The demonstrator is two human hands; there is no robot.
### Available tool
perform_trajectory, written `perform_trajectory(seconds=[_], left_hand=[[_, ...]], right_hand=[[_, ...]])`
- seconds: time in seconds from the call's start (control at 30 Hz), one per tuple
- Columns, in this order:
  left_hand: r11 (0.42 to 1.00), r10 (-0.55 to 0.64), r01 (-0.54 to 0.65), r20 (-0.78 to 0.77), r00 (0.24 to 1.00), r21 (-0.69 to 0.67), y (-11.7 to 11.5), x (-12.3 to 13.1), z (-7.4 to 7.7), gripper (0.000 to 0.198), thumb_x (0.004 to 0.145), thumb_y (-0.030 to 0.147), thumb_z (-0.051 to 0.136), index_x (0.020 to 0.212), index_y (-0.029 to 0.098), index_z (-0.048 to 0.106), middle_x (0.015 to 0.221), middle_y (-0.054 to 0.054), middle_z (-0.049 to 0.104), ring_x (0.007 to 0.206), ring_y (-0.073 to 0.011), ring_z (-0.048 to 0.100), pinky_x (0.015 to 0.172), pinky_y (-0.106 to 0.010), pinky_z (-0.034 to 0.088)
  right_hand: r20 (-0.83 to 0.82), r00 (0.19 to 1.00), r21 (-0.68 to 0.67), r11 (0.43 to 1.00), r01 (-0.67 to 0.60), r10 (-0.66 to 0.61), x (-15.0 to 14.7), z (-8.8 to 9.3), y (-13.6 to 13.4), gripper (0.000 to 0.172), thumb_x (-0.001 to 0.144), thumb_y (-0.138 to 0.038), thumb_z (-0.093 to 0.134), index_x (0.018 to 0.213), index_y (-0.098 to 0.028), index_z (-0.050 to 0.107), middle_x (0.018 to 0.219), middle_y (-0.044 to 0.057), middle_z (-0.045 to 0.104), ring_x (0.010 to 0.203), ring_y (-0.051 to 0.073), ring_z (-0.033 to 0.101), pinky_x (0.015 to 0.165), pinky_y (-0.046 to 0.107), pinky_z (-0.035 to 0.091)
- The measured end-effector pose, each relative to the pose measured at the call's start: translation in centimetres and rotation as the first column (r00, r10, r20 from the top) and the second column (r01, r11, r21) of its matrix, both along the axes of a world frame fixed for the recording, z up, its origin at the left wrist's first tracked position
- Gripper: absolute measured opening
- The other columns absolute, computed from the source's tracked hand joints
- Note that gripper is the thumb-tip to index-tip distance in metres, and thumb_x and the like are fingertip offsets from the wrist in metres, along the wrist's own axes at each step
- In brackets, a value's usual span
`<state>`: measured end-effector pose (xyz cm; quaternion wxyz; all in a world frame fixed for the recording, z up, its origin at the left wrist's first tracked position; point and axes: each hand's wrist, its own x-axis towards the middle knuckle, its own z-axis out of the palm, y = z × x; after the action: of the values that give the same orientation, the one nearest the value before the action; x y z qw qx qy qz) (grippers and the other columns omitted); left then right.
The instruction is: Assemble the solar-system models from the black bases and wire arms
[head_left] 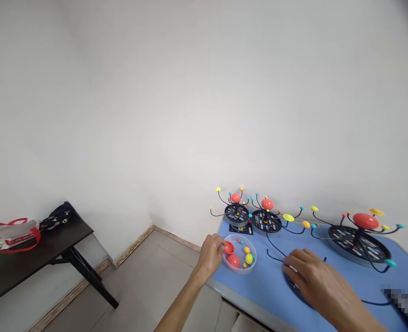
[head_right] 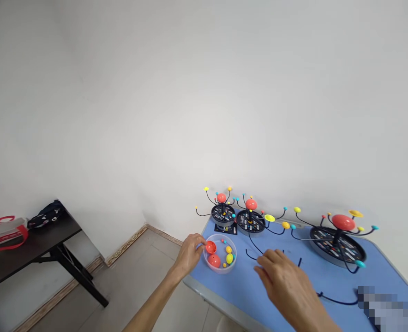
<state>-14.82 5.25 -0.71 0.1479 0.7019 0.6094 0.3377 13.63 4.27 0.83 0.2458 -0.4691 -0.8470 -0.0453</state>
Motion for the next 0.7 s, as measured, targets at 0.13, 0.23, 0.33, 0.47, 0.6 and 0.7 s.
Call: perform_trajectory(seconds=[0.13, 0.23, 0.33, 0.47, 0.6, 0.7], left_hand=[[0.992, -0.122, 0.125, -0.171, 0.978, 0.009, 0.8, -0.2, -0.8, 0.035, 0.080, -0.002, 0.045, 0.090, 0.019, 0.071, 0.102, -0.005, 0.071, 0.099, -0.0214, 0.056, 0.093, -0.034, 0.042], [0.983, -0.182, 0.185, -0.266, 0.947, -0.014, 1.5, -0.2, -1.3, 0.038, 0.081, -0.002, 0.043, 0.096, 0.019, 0.071, 0.108, -0.007, 0.069, 0.105, -0.0233, 0.053, 0.096, -0.036, 0.041], [0.975, -0.220, 0.218, -0.327, 0.919, -0.045, 2.2, -0.3, -1.8, 0.038, 0.081, 0.000, 0.044, 0.103, 0.018, 0.069, 0.119, -0.009, 0.066, 0.113, -0.0270, 0.050, 0.099, -0.041, 0.038], [0.964, -0.264, 0.257, -0.357, 0.896, -0.068, 3.0, 0.0, -2.2, 0.037, 0.080, 0.004, 0.048, 0.109, 0.017, 0.067, 0.130, -0.010, 0.061, 0.120, -0.0308, 0.046, 0.101, -0.044, 0.037], [0.958, -0.286, 0.278, -0.353, 0.891, -0.074, 3.2, 0.2, -2.3, 0.034, 0.079, 0.004, 0.047, 0.104, 0.015, 0.067, 0.123, -0.012, 0.063, 0.111, -0.0291, 0.051, 0.097, -0.042, 0.041], [0.950, -0.312, 0.303, -0.319, 0.895, -0.078, 3.1, 0.2, -2.4, 0.037, 0.079, 0.001, 0.044, 0.106, 0.015, 0.067, 0.111, -0.011, 0.067, 0.105, -0.0273, 0.054, 0.096, -0.040, 0.042]], right_hand=[[0.148, 0.984, -0.230, 0.971, -0.065, 0.100, -6.2, 1.4, 0.4, 0.026, 0.093, -0.018, 0.048, 0.084, -0.023, 0.071, 0.089, 0.007, 0.072, 0.088, 0.025, 0.068, 0.070, 0.033, 0.047], [0.219, 0.969, -0.308, 0.951, -0.043, 0.115, -9.7, 1.6, 2.1, 0.030, 0.089, -0.007, 0.046, 0.083, -0.019, 0.073, 0.091, 0.010, 0.075, 0.091, 0.025, 0.070, 0.072, 0.032, 0.047], [0.245, 0.961, -0.346, 0.938, -0.035, 0.126, -11.8, 1.0, 3.7, 0.023, 0.084, -0.008, 0.054, 0.082, -0.018, 0.074, 0.090, 0.011, 0.077, 0.090, 0.025, 0.072, 0.071, 0.030, 0.047], [0.265, 0.951, -0.389, 0.920, -0.043, 0.156, -13.4, 0.0, 4.6, 0.016, 0.083, -0.013, 0.060, 0.086, -0.019, 0.075, 0.087, 0.010, 0.078, 0.086, 0.024, 0.073, 0.067, 0.028, 0.045], [0.289, 0.950, -0.380, 0.925, 0.002, 0.117, -13.4, -0.2, 5.5, 0.016, 0.084, -0.013, 0.059, 0.085, -0.019, 0.074, 0.090, 0.010, 0.078, 0.085, 0.023, 0.073, 0.065, 0.027, 0.044], [0.317, 0.946, -0.356, 0.933, 0.048, 0.072, -12.0, 0.4, 6.7, 0.020, 0.087, -0.014, 0.056, 0.082, -0.019, 0.074, 0.089, 0.010, 0.078, 0.086, 0.024, 0.073, 0.065, 0.028, 0.044]])
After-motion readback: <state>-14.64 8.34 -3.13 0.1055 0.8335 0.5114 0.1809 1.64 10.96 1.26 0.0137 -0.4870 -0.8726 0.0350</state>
